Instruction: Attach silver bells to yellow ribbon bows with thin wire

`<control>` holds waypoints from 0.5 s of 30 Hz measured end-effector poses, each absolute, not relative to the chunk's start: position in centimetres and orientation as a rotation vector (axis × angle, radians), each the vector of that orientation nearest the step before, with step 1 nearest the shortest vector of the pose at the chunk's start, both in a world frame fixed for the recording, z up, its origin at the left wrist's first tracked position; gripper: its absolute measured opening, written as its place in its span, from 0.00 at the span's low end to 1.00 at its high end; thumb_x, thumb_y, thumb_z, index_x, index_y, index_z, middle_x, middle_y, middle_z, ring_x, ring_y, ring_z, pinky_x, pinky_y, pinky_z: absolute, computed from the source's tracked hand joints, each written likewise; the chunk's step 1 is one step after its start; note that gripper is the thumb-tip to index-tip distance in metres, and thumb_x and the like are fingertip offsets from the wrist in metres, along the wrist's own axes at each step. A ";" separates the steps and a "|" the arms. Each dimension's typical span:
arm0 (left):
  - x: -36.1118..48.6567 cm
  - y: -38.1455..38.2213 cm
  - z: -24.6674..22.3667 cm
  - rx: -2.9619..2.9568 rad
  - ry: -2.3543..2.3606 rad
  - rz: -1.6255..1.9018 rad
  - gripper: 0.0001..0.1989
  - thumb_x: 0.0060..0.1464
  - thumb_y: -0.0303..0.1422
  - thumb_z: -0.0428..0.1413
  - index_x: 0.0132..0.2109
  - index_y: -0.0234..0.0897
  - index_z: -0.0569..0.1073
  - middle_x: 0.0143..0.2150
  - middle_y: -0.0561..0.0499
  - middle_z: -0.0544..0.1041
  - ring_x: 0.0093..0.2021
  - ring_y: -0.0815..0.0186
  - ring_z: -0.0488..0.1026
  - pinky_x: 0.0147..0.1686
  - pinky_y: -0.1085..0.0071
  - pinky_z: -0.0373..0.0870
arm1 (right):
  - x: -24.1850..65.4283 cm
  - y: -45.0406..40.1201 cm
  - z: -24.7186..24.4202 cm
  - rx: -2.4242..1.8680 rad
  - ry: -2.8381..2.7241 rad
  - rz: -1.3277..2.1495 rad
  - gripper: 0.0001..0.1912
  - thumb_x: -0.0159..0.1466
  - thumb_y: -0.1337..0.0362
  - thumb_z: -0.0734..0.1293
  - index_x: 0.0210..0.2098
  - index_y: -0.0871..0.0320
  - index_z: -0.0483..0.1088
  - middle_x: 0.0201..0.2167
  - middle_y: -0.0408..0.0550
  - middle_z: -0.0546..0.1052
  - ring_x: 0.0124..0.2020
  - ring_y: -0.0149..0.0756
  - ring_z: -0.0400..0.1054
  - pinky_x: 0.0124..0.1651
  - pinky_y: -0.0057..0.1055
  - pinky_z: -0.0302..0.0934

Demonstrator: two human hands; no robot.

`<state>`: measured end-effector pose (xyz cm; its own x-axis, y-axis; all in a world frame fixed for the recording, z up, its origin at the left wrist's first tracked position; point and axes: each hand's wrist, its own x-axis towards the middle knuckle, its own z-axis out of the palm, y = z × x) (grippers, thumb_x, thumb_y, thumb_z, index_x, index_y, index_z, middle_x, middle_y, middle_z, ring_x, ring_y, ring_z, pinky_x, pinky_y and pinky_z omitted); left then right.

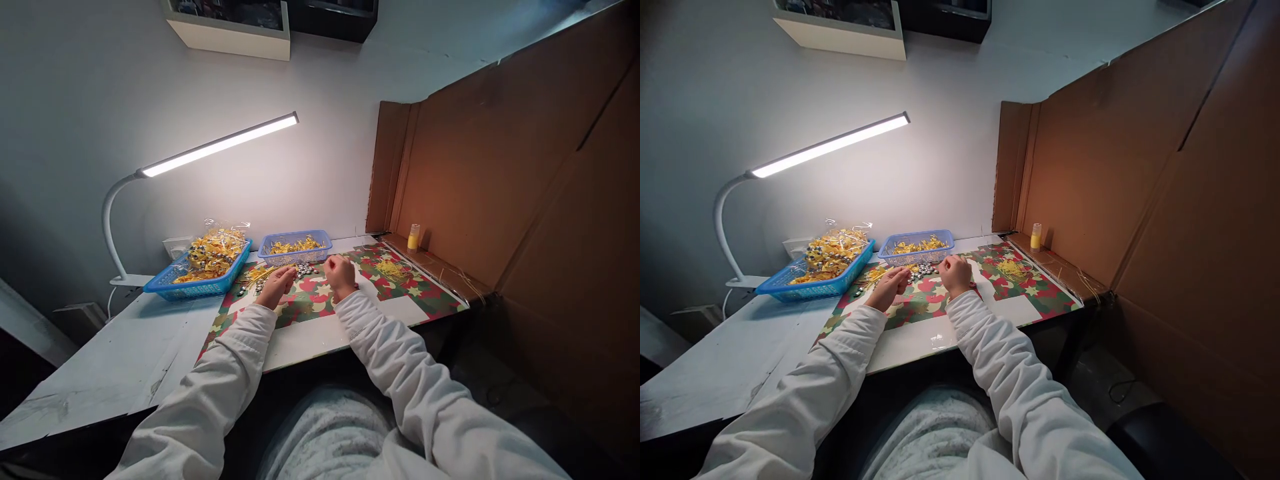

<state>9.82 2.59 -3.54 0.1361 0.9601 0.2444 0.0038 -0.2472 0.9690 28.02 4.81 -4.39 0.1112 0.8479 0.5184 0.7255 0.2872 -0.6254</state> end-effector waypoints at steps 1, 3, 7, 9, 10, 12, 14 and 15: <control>9.8 2.5 -3.5 1.462 0.978 1.272 0.19 0.42 0.48 0.60 0.25 0.37 0.66 0.17 0.62 0.50 0.17 0.76 0.44 0.18 0.77 0.42 | 28.3 4.9 -4.4 -1.581 -1.593 0.182 0.07 0.60 0.66 0.61 0.29 0.56 0.70 0.35 0.52 0.74 0.43 0.44 0.64 0.45 0.37 0.54; 10.0 2.4 -3.4 1.466 0.956 1.275 0.19 0.42 0.49 0.60 0.27 0.37 0.67 0.17 0.62 0.50 0.17 0.76 0.44 0.18 0.77 0.42 | 28.9 5.0 -4.5 -1.778 -1.536 0.216 0.06 0.58 0.64 0.64 0.34 0.57 0.72 0.42 0.56 0.74 0.49 0.50 0.63 0.47 0.41 0.55; 10.2 2.3 -3.4 1.467 0.960 1.307 0.19 0.43 0.49 0.60 0.28 0.37 0.68 0.18 0.62 0.50 0.17 0.75 0.45 0.18 0.77 0.42 | 29.6 5.3 -4.8 -1.992 -1.547 0.301 0.19 0.55 0.60 0.68 0.45 0.60 0.73 0.52 0.64 0.70 0.56 0.58 0.60 0.50 0.47 0.55; 10.2 2.3 -3.4 1.462 0.964 1.310 0.19 0.43 0.49 0.60 0.29 0.37 0.68 0.18 0.62 0.51 0.18 0.75 0.45 0.18 0.77 0.42 | 29.7 5.4 -4.9 -2.034 -1.564 0.342 0.23 0.55 0.58 0.68 0.49 0.61 0.72 0.55 0.65 0.69 0.58 0.60 0.58 0.52 0.50 0.55; 10.2 2.3 -3.4 1.461 0.963 1.307 0.20 0.43 0.49 0.60 0.29 0.37 0.68 0.18 0.62 0.51 0.18 0.76 0.46 0.18 0.77 0.42 | 29.7 5.4 -4.9 -2.048 -1.574 0.355 0.25 0.55 0.58 0.67 0.50 0.62 0.72 0.56 0.65 0.68 0.59 0.61 0.57 0.52 0.51 0.54; 10.2 2.3 -3.4 1.460 0.959 1.301 0.20 0.42 0.50 0.60 0.29 0.37 0.68 0.18 0.62 0.51 0.17 0.76 0.45 0.18 0.77 0.42 | 29.8 5.4 -4.8 -2.070 -1.598 0.361 0.26 0.55 0.58 0.68 0.51 0.62 0.71 0.57 0.66 0.67 0.60 0.62 0.56 0.54 0.53 0.53; 10.1 2.3 -3.5 1.459 0.954 1.297 0.21 0.42 0.51 0.60 0.29 0.37 0.67 0.18 0.62 0.51 0.17 0.76 0.45 0.18 0.77 0.42 | 29.9 5.4 -4.8 -2.090 -1.629 0.347 0.24 0.54 0.60 0.68 0.50 0.60 0.72 0.57 0.65 0.68 0.59 0.62 0.58 0.55 0.54 0.53; 10.1 2.3 -3.5 1.462 0.952 1.294 0.21 0.42 0.51 0.60 0.29 0.37 0.67 0.18 0.62 0.50 0.17 0.76 0.45 0.18 0.77 0.42 | 29.9 5.3 -4.7 -2.101 -1.647 0.340 0.22 0.54 0.62 0.69 0.49 0.59 0.73 0.56 0.64 0.69 0.59 0.61 0.58 0.55 0.54 0.53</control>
